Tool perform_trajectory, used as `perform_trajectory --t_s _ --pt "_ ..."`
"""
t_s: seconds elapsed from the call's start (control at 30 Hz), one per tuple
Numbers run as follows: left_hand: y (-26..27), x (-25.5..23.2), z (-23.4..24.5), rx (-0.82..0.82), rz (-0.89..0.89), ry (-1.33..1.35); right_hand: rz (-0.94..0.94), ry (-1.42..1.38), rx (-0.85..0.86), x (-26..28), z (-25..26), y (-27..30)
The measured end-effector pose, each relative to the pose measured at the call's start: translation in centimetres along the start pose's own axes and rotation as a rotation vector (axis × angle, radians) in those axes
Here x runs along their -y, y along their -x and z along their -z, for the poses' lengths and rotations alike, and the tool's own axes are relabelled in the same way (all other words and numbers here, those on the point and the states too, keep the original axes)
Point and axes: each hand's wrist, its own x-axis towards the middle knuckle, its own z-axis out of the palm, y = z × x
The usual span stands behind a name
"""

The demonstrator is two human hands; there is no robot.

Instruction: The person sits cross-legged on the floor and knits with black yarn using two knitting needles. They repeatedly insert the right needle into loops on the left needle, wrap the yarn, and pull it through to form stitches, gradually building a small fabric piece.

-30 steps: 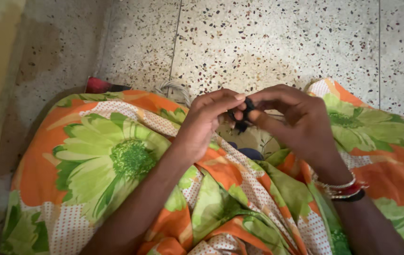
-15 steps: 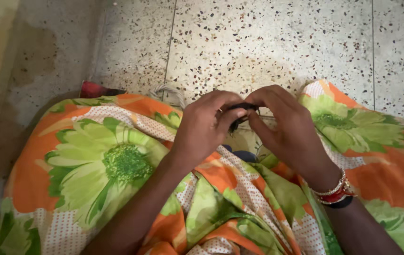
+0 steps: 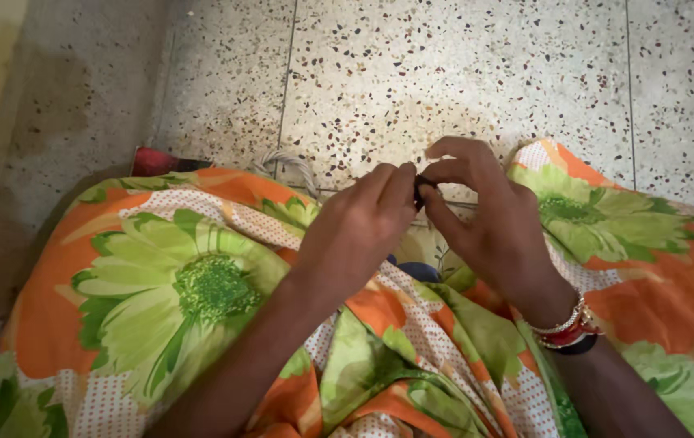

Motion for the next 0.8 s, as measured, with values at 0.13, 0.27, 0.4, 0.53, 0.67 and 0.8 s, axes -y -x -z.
perform_trajectory --t_s 0.13,0.27,0.4,0.53,0.67,0.8 --pt "0.1 0.0 0.0 0.007 -0.021 0.005 0.179 0.059 -0.041 -0.6 -0.1 0.2" --pt "0.0 0.1 -0.1 0.055 0.069 0.067 0.306 0.073 -0.064 -1.0 -0.1 0.3" --pt "0.5 0.4 -0.3 -0.031 0.238 0.296 0.313 0.136 -0.142 -0.5 -0.6 0.1" --pt "0.5 1.3 -1.3 -0.196 0.282 0.380 -0.094 -0.004 -0.015 -1.0 -1.0 -0.1" --pt "0.6 1.3 -2.7 -0.144 0.541 0.691 -0.408 -0.560 0.186 -2.6 -1.4 -0.1" --pt "0.7 1.4 -3.3 -0.107 0.638 1.000 -0.628 -0.747 0.157 -3.0 -1.6 -0.2"
